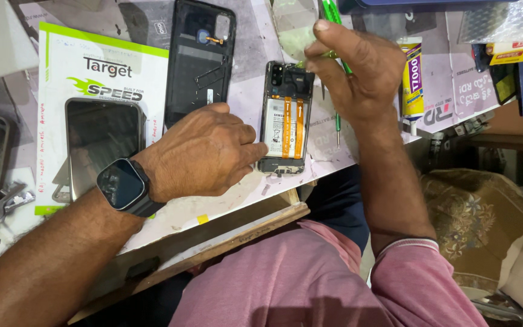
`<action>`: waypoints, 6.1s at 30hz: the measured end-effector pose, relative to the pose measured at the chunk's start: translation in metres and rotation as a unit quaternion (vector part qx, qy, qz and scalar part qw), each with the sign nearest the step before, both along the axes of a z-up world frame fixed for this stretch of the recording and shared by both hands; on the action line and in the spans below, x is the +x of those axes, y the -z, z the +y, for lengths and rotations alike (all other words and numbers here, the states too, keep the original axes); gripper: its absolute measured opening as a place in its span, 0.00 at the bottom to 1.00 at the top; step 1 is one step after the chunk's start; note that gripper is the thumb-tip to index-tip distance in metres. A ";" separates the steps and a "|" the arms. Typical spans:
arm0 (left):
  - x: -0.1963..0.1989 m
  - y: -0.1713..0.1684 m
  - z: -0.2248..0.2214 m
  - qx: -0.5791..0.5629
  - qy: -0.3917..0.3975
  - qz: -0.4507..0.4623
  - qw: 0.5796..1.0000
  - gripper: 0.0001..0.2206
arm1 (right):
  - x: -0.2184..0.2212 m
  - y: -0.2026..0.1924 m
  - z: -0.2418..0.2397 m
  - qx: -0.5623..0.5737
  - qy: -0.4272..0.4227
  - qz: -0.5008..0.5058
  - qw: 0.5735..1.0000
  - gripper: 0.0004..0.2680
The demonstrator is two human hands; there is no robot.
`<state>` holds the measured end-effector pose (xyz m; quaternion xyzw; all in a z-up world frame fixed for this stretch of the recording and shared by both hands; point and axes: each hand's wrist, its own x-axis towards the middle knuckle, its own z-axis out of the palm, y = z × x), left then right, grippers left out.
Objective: The person disassembles an internal component of a mobile phone using a small screwdriver and then manipulates the exposed internal ribbon cables and boards by hand.
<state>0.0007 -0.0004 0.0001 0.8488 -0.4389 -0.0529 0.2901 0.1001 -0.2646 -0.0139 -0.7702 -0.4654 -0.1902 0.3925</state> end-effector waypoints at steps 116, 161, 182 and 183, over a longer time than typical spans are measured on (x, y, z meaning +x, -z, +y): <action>0.016 0.016 0.033 -0.394 -0.243 0.355 0.812 0.06 | -0.063 -0.007 0.071 0.289 -0.011 0.213 0.933 0.14; 0.003 0.007 0.023 -0.201 -0.239 -0.060 0.948 0.08 | -0.066 -0.002 0.063 0.290 0.003 0.210 0.933 0.15; -0.001 -0.006 0.003 0.031 -0.034 -0.025 0.999 0.15 | -0.044 0.031 -0.015 0.231 0.102 0.136 0.958 0.16; -0.002 -0.007 0.002 0.050 -0.036 -0.021 0.998 0.13 | -0.047 0.032 -0.016 0.229 0.104 0.145 0.957 0.15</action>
